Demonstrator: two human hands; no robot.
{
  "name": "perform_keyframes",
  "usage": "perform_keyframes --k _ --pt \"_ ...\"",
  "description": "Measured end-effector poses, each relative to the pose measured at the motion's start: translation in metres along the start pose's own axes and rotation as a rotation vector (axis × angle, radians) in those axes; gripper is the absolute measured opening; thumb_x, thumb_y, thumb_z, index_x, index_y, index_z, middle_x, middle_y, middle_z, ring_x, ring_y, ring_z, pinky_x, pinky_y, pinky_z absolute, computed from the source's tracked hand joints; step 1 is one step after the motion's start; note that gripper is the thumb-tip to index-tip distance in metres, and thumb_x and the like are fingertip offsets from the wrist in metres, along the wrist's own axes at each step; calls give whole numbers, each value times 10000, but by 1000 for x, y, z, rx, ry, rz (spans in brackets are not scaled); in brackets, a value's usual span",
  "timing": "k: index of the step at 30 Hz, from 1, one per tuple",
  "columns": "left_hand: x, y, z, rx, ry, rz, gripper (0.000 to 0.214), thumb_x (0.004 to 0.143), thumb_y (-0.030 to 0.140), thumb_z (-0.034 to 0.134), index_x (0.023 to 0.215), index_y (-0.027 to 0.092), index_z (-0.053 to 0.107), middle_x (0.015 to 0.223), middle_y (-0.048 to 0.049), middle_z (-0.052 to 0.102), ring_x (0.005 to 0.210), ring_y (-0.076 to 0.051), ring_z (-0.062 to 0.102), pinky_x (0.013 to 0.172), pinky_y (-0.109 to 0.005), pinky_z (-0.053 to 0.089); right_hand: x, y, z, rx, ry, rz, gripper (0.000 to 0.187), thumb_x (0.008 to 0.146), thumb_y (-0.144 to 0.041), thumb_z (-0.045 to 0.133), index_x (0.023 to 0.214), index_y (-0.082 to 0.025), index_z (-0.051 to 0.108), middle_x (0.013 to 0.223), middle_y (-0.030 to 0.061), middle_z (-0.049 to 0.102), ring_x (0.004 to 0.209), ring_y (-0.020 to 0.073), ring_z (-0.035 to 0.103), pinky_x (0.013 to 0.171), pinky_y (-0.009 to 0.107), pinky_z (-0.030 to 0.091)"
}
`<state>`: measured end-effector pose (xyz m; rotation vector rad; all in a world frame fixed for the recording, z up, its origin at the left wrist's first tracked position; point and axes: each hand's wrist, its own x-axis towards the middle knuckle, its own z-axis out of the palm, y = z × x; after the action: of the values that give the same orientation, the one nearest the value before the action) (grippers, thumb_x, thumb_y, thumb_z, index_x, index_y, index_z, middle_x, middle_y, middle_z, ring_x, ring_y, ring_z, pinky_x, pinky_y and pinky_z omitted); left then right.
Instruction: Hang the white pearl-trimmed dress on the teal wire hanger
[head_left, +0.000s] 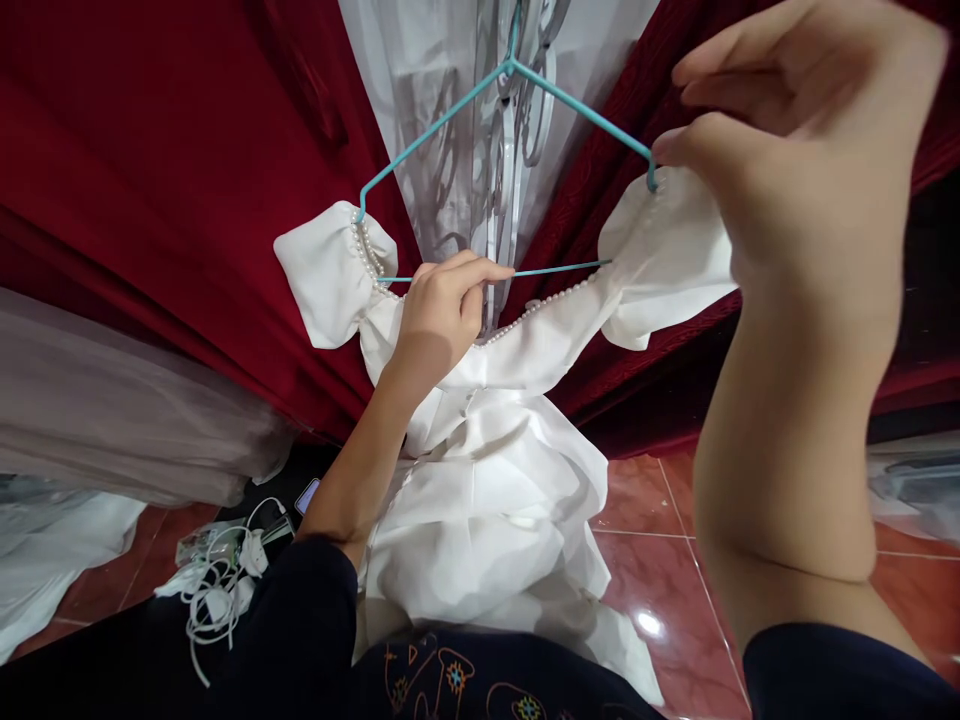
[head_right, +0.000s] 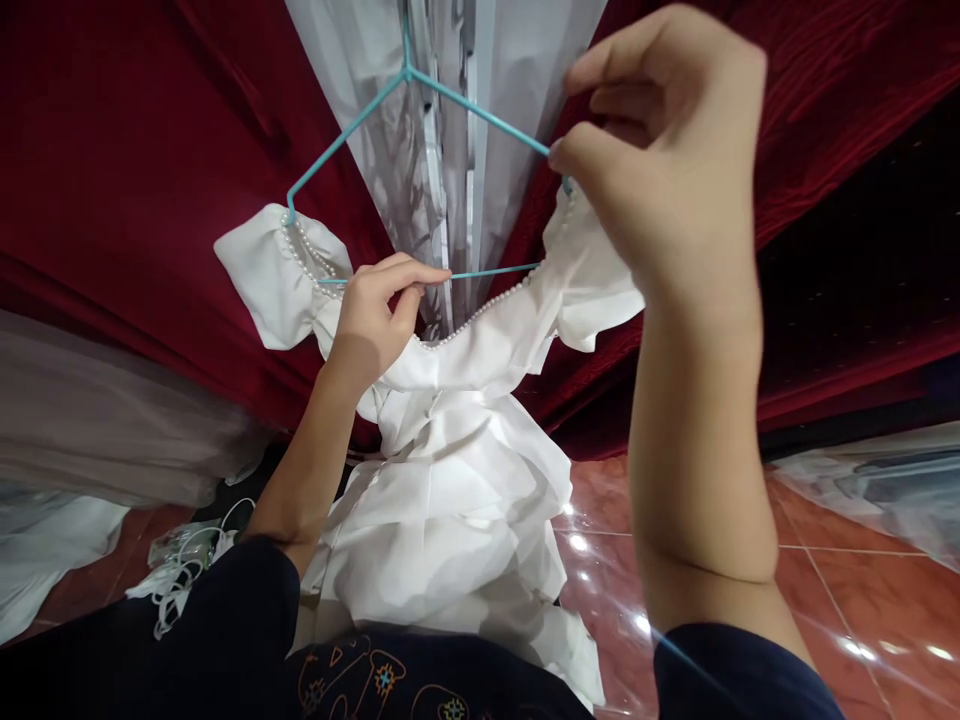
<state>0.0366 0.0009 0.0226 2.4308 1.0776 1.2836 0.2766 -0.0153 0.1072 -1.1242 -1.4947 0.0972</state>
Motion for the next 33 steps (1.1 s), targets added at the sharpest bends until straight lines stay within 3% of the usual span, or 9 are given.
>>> perform_keyframes --k 3,7,11,14,18,23,26,29,33 --pt "0 -2 1 30 -15 41 468 976 -20 456 1141 234 812 1073 -14 801 949 -205 748 997 -410 541 -30 -5 13 -54 58 -296 245 855 -87 631 1039 -205 740 1124 60 757 1123 218 710 955 383 588" --pt "-3 -4 -4 22 -36 171 513 1003 -21 417 1255 257 767 1296 -10 784 1212 -197 735 1104 -430 571 -68 27 37 -201 -282 -328 267 969 -285 605 1223 -290 689 1143 57 758 1068 255 719 943 460 602" --pt "-9 -17 -25 176 376 258 345 1069 93 512 1209 280 766 1374 -39 738 1429 -237 604 1279 -511 488 -89 66 60 -194 -152 -423 337 999 -249 525 1306 -322 645 1157 55 750 1090 268 715 974 492 538" --pt "-9 -36 -44 356 560 117 294 1040 173 649 1284 321 719 1467 -59 668 1530 -311 499 1324 -567 411 -94 76 73 -170 -53 -465 351 1002 -242 523 1318 -324 654 1141 48 741 1050 257 698 962 484 509" --pt "6 -63 -66 270 529 1 210 1124 139 511 1222 273 641 1236 -24 742 1252 -193 700 1154 -400 566 -92 81 82 -215 -47 -407 337 999 -246 532 1275 -318 713 1134 67 722 1045 259 679 978 497 502" --pt "16 -97 -107 122 785 203 164 1065 23 589 992 158 645 946 -9 718 926 -121 751 879 -383 610 -89 85 79 -228 7 -437 316 1022 -229 519 1232 -302 744 1082 73 721 1012 245 678 935 476 516" --pt "-10 -110 -128 137 635 -74 94 1046 148 728 979 130 665 939 -29 733 949 -152 771 804 -417 539 -91 81 78 -198 14 -438 335 1016 -196 527 1250 -310 738 1092 70 722 1006 241 673 929 475 515" --pt "-48 -101 -126 89 436 -279 177 903 284 835 936 135 745 861 -15 766 820 -169 766 699 -351 557 -93 78 79 -195 -33 -415 387 999 -169 523 1291 -324 724 1123 68 717 1034 247 672 942 488 517" --pt "-71 -63 -99 117 241 -145 142 889 170 704 943 236 818 950 20 822 895 -202 786 820 -371 646 -94 77 80 -171 -45 -435 449 978 -149 535 1340 -352 707 1145 59 713 1060 252 681 950 494 532"
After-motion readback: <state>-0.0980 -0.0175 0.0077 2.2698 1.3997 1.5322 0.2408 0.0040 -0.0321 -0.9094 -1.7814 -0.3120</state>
